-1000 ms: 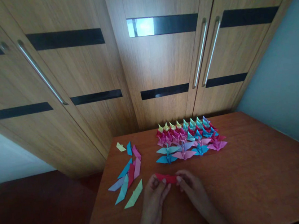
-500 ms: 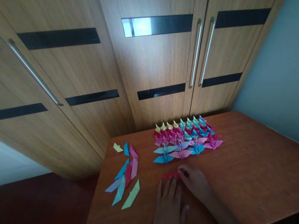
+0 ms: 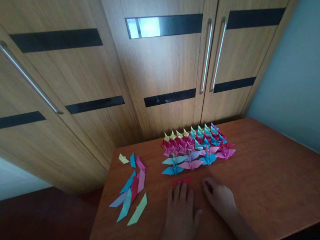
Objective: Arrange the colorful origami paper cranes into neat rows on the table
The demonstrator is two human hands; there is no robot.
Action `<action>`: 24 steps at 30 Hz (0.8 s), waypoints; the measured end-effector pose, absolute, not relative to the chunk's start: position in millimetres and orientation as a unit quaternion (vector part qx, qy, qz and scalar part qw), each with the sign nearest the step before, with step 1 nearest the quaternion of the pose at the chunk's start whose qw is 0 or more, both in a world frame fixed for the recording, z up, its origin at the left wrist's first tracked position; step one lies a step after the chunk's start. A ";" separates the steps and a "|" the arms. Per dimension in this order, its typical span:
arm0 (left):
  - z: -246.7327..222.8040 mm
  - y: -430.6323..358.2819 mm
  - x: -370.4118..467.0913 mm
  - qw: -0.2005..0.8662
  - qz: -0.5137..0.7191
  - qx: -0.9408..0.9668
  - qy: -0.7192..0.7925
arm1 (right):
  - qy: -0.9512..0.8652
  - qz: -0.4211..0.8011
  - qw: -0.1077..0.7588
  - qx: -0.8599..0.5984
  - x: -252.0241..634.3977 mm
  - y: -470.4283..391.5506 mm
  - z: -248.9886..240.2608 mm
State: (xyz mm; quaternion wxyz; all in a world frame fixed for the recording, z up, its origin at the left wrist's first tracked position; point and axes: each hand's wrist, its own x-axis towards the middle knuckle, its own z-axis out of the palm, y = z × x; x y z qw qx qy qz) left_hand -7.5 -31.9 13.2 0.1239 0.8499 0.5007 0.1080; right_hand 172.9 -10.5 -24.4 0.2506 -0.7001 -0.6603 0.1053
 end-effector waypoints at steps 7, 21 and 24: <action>10.1 -24.6 -0.2 0.118 0.112 0.850 0.501 | -0.657 0.116 0.273 -0.693 175.5 -10.4 -28.5; 9.9 -19.0 -4.6 0.130 0.105 0.862 0.478 | -0.665 0.122 0.255 -0.692 176.3 -10.2 -29.9; 8.6 -19.2 -5.8 0.127 0.103 0.865 0.475 | -0.666 0.120 0.258 -0.690 175.7 -10.6 -27.8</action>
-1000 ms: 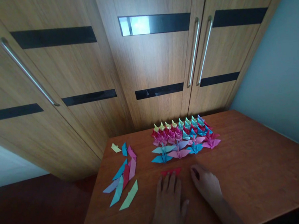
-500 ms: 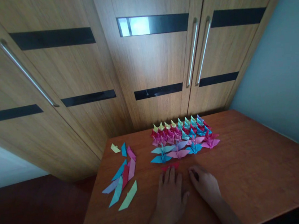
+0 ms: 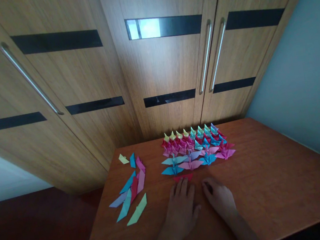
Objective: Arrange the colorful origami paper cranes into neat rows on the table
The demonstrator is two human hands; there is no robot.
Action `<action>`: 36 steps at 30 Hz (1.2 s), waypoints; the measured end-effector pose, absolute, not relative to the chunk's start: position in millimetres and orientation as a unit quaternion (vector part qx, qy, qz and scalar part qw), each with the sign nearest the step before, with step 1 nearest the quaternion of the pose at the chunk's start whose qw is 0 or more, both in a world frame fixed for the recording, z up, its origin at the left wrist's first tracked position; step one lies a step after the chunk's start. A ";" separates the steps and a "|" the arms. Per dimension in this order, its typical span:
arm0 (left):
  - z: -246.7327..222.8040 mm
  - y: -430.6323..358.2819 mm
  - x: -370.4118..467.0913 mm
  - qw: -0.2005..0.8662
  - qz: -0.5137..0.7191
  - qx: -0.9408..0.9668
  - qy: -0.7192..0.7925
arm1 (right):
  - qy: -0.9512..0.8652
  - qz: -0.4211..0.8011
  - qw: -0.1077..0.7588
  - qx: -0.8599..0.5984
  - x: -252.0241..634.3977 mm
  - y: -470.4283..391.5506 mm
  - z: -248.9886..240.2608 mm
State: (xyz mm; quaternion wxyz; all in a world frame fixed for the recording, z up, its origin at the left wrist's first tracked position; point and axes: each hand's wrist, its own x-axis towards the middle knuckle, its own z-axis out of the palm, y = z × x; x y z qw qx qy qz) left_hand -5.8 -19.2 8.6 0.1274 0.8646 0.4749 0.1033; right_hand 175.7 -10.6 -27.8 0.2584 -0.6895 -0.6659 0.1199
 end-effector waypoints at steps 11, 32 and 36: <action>17.9 -28.7 -11.4 0.109 0.128 0.859 0.483 | -0.667 0.118 0.253 -0.691 176.0 -11.7 -26.4; 0.3 -62.3 -168.5 -0.041 0.153 0.720 0.676 | -0.668 0.136 0.248 -0.688 178.7 -14.5 -30.3; 1.5 -61.8 -163.8 -0.017 0.192 0.720 0.667 | -0.668 0.140 0.253 -0.686 178.4 -14.6 -31.3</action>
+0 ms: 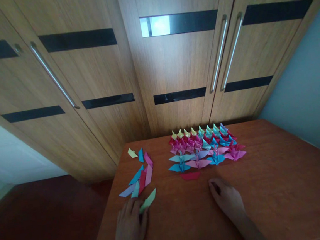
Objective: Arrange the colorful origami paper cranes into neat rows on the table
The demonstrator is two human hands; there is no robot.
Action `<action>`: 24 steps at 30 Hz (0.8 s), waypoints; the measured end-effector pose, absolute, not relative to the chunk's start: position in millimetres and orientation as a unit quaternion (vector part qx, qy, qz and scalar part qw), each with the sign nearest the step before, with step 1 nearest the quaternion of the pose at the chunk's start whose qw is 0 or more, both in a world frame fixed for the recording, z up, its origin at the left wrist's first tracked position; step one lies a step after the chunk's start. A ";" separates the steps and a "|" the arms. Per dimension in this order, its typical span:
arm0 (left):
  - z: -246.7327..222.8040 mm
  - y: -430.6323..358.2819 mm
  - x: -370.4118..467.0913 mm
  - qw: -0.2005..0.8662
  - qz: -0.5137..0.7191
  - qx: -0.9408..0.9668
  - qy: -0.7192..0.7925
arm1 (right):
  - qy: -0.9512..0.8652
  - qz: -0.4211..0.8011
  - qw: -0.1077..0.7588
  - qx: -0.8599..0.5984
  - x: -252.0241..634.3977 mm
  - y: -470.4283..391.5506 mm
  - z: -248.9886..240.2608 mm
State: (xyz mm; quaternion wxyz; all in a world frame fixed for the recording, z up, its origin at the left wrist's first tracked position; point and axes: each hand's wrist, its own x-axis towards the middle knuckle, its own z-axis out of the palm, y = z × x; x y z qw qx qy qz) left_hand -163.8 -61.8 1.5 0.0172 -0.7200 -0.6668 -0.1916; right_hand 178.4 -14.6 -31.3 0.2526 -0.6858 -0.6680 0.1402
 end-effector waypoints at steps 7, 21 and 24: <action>3.3 -59.7 -148.6 -0.100 -0.331 -0.690 -0.636 | -0.650 0.159 0.269 -0.693 177.4 -14.0 -28.5; 19.9 -27.7 -37.2 -0.427 -0.388 -0.624 -0.526 | -0.521 0.427 0.479 -0.563 134.6 -45.9 -4.7; 11.0 -23.4 -27.4 -0.433 -0.367 -0.646 -0.511 | -0.526 0.399 0.470 -0.586 135.9 -47.8 -11.6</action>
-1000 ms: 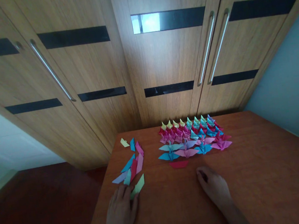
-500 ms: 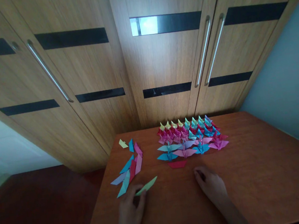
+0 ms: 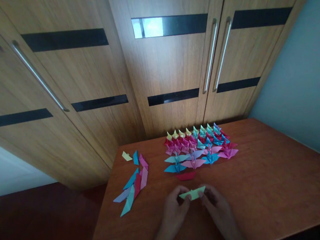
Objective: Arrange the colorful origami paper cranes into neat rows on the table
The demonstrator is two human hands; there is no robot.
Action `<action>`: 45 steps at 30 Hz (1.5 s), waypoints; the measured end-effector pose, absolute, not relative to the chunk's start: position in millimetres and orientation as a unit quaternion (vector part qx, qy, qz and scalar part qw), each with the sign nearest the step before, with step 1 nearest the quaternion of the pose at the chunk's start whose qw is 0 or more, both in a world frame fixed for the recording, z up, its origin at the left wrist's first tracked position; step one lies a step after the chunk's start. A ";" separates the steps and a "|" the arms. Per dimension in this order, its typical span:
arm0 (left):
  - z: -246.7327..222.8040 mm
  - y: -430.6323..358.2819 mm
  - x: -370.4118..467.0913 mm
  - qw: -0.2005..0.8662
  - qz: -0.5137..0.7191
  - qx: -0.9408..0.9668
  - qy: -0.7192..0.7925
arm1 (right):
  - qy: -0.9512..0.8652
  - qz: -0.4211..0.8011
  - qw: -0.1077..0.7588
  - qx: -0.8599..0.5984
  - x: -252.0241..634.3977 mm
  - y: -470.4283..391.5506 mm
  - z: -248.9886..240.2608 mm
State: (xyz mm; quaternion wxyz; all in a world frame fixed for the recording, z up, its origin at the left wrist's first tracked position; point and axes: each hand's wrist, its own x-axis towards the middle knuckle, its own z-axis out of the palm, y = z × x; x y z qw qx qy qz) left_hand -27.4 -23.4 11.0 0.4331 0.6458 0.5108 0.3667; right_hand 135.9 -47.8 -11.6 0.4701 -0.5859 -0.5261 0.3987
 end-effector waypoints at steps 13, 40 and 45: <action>6.7 -28.4 -26.8 0.403 0.364 0.663 0.515 | -0.498 0.237 0.444 -0.706 203.3 -3.1 -23.1; 8.1 -29.1 -26.6 0.392 0.349 0.693 0.493 | -0.537 0.102 0.198 -0.814 203.6 19.0 -13.8; 9.3 -29.6 -26.0 0.387 0.357 0.693 0.492 | -0.536 0.102 0.256 -0.798 205.5 15.3 -18.1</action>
